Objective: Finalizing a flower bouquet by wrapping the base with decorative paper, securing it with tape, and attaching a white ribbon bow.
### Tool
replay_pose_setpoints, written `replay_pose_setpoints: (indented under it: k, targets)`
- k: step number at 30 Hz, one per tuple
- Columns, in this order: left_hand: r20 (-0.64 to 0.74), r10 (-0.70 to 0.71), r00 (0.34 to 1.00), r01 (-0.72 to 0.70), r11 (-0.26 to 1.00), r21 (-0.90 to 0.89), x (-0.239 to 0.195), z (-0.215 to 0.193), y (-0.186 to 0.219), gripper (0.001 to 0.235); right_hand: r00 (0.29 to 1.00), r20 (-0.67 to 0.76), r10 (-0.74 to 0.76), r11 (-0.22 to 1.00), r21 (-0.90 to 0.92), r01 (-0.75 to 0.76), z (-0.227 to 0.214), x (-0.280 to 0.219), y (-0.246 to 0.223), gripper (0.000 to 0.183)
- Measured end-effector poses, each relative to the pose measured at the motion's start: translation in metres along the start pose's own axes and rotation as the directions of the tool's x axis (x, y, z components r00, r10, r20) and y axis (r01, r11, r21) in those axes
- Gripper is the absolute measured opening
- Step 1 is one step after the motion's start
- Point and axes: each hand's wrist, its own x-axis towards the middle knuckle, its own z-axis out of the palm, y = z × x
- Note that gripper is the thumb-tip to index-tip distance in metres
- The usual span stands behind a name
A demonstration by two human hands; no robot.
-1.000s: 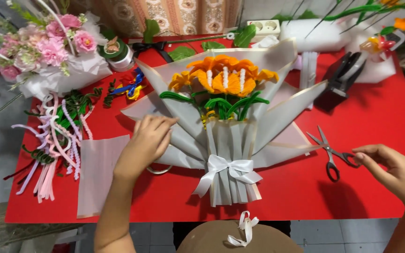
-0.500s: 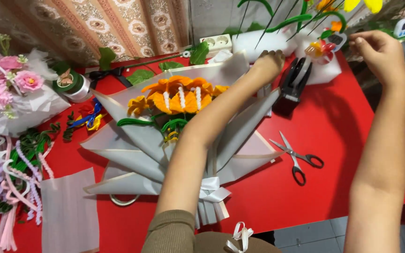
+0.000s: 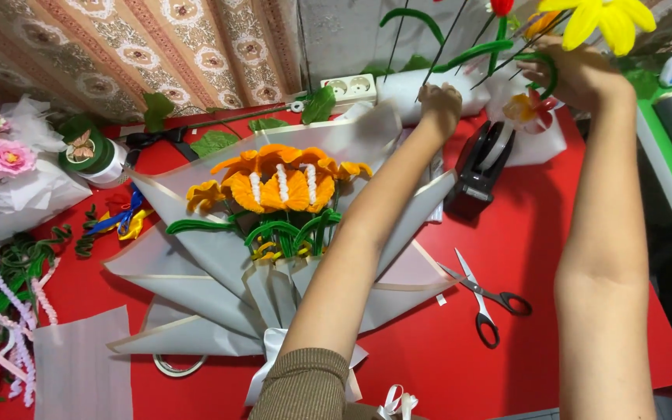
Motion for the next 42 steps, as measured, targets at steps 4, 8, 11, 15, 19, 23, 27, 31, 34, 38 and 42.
replay_pose_setpoints:
  k: [4, 8, 11, 15, 19, 23, 27, 31, 34, 38, 42]
  targets:
    - [0.149, 0.057, 0.987, -0.038, 0.992, -0.124, 0.017, -0.001, 0.006, 0.06, 0.958, 0.008, -0.287, 0.68, -0.703, 0.209, -0.005, 0.033, 0.018, 0.027]
    - [0.097, -0.217, 0.971, 0.234, 0.803, -0.548, 0.031, 0.017, 0.021, 0.037, 0.882, 0.034, -0.469, 0.845, -0.273, 0.46, -0.032, 0.131, 0.092, 0.025]
    - [0.279, -0.157, 0.948, 0.294, 0.77, -0.566, 0.041, 0.01, 0.02, 0.067, 0.943, -0.311, -0.119, 0.929, 0.3, 0.217, -0.018, 0.147, 0.082, 0.034]
    - [0.312, -0.143, 0.939, 0.317, 0.711, -0.628, 0.029, -0.013, 0.011, 0.038, 0.78, -0.073, -0.621, 0.749, -0.346, 0.564, -0.001, 0.104, 0.067, 0.013]
    - [0.355, -0.141, 0.924, 0.347, 0.702, -0.623, 0.026, -0.01, 0.013, 0.056, 0.804, -0.13, -0.58, 0.812, -0.162, 0.56, 0.008, 0.098, 0.059, 0.012]
    - [0.464, -0.091, 0.881, 0.383, 0.714, -0.586, 0.018, -0.031, 0.005, 0.065, 0.834, 0.016, -0.552, 0.828, 0.133, 0.545, -0.028, 0.155, 0.074, 0.009]
    - [0.409, -0.137, 0.902, 0.387, 0.677, -0.627, 0.019, -0.024, 0.008, 0.062, 0.864, -0.418, -0.28, 0.947, -0.269, 0.177, -0.006, 0.055, 0.03, 0.018]
    - [0.394, -0.151, 0.907, 0.388, 0.665, -0.638, 0.03, -0.013, 0.012, 0.06, 0.862, -0.398, -0.315, 0.894, -0.428, 0.129, -0.021, 0.013, 0.042, 0.036]
    - [0.356, -0.184, 0.916, 0.376, 0.705, -0.602, 0.04, -0.002, 0.016, 0.065, 0.678, -0.165, -0.716, 0.501, -0.799, 0.334, -0.031, 0.003, 0.022, 0.038]
    - [0.244, -0.164, 0.956, 0.257, 0.868, -0.425, 0.071, 0.036, 0.029, 0.072, 0.458, 0.092, -0.884, 0.157, -0.865, 0.477, -0.029, -0.021, -0.004, 0.032]
    - [0.1, -0.209, 0.973, 0.218, 0.679, -0.701, 0.02, -0.01, 0.012, 0.063, 0.548, -0.097, -0.831, 0.444, -0.709, 0.548, -0.061, -0.036, 0.007, 0.025]
